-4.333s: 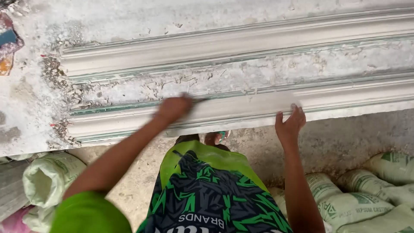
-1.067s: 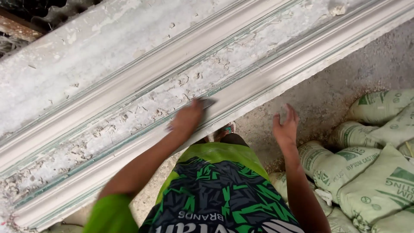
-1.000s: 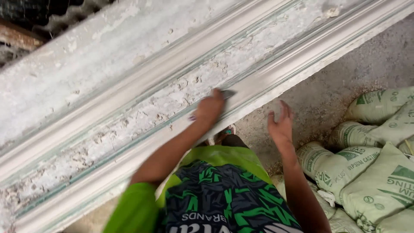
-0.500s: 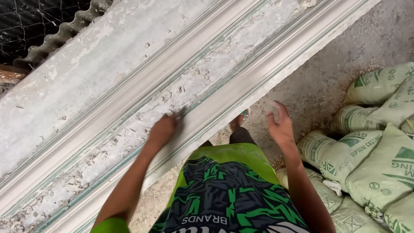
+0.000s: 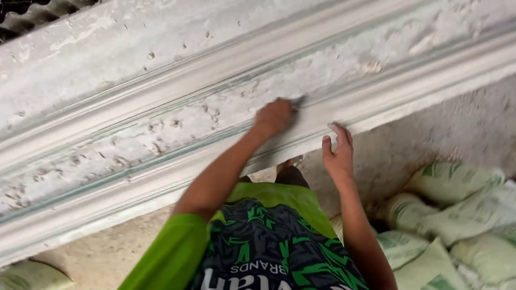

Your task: Scraping and cleaning excess plaster from decorative architectural moldings using a hand tool.

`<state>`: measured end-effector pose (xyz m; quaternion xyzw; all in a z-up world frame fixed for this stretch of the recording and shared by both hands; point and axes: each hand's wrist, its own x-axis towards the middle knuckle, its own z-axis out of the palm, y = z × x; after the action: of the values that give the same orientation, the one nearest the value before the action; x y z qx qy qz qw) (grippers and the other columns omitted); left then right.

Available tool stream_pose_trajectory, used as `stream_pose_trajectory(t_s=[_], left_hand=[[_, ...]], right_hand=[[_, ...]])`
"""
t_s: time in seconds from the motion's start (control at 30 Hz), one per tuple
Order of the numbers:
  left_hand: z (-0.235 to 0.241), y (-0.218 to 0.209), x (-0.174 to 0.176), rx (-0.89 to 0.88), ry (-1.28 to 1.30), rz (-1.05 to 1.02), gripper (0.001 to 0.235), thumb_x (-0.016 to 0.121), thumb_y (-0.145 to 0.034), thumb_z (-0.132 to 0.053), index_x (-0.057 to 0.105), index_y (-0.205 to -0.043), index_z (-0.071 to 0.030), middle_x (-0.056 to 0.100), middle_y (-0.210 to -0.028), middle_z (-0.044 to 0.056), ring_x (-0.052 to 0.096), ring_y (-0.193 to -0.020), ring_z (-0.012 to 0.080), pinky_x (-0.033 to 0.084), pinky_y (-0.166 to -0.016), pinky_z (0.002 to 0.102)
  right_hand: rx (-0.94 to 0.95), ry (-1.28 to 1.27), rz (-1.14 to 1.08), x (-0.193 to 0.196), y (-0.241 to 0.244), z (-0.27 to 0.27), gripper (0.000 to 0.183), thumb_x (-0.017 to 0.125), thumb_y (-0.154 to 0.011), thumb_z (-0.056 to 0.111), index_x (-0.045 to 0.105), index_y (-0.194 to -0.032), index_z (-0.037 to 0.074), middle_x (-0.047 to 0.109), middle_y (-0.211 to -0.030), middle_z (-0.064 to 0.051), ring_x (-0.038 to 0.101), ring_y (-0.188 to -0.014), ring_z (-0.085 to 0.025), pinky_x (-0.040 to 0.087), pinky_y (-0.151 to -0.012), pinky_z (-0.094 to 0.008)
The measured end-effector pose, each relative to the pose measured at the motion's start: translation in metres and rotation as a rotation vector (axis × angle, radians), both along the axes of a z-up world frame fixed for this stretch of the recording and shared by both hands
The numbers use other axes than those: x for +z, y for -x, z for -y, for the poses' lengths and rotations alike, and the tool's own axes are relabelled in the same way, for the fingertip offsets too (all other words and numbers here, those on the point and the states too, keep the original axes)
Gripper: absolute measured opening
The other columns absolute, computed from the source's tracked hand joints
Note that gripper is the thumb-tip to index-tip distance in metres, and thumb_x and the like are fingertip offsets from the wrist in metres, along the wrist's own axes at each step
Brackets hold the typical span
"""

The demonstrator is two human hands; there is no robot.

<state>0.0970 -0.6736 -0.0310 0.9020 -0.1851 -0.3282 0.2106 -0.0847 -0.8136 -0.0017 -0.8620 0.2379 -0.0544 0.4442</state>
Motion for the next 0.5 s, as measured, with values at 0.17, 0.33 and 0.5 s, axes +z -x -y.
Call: stream_pose_trajectory(t_s=[0.17, 0.33, 0.5], left_hand=[[0.042, 0.009, 0.048, -0.159, -0.02, 0.167, 0.029, 0.044, -0.1, -0.015, 0.068, -0.113, -0.008, 0.065, -0.122, 0.026, 0.076, -0.086, 0.0409, 0.06, -0.065, 0.056], [-0.104, 0.055, 0.103, -0.216, -0.218, 0.134, 0.043, 0.043, -0.104, -0.007, 0.051, -0.146, -0.013, 0.05, -0.147, 0.035, 0.076, -0.092, 0.0415, 0.06, -0.073, 0.058], [-0.292, 0.096, 0.042, -0.411, -0.565, 0.831, 0.041, 0.05, -0.104, -0.016, 0.049, -0.143, -0.029, 0.059, -0.116, 0.005, 0.074, -0.073, 0.0206, 0.062, -0.057, 0.032]], right_hand=[[0.145, 0.112, -0.05, -0.017, -0.023, 0.089, 0.037, 0.052, -0.107, 0.022, 0.054, -0.143, 0.012, 0.046, -0.146, -0.015, 0.039, -0.143, -0.04, 0.038, -0.114, -0.059], [0.253, 0.269, -0.057, -0.039, -0.028, 0.143, 0.05, 0.058, -0.105, 0.026, 0.044, -0.15, 0.006, 0.034, -0.151, -0.025, 0.028, -0.145, -0.048, 0.022, -0.118, -0.069], [0.156, 0.305, -0.245, -0.053, -0.032, 0.155, 0.074, 0.052, -0.107, 0.042, 0.023, -0.161, 0.001, 0.011, -0.164, -0.032, 0.005, -0.152, -0.053, 0.008, -0.123, -0.07]])
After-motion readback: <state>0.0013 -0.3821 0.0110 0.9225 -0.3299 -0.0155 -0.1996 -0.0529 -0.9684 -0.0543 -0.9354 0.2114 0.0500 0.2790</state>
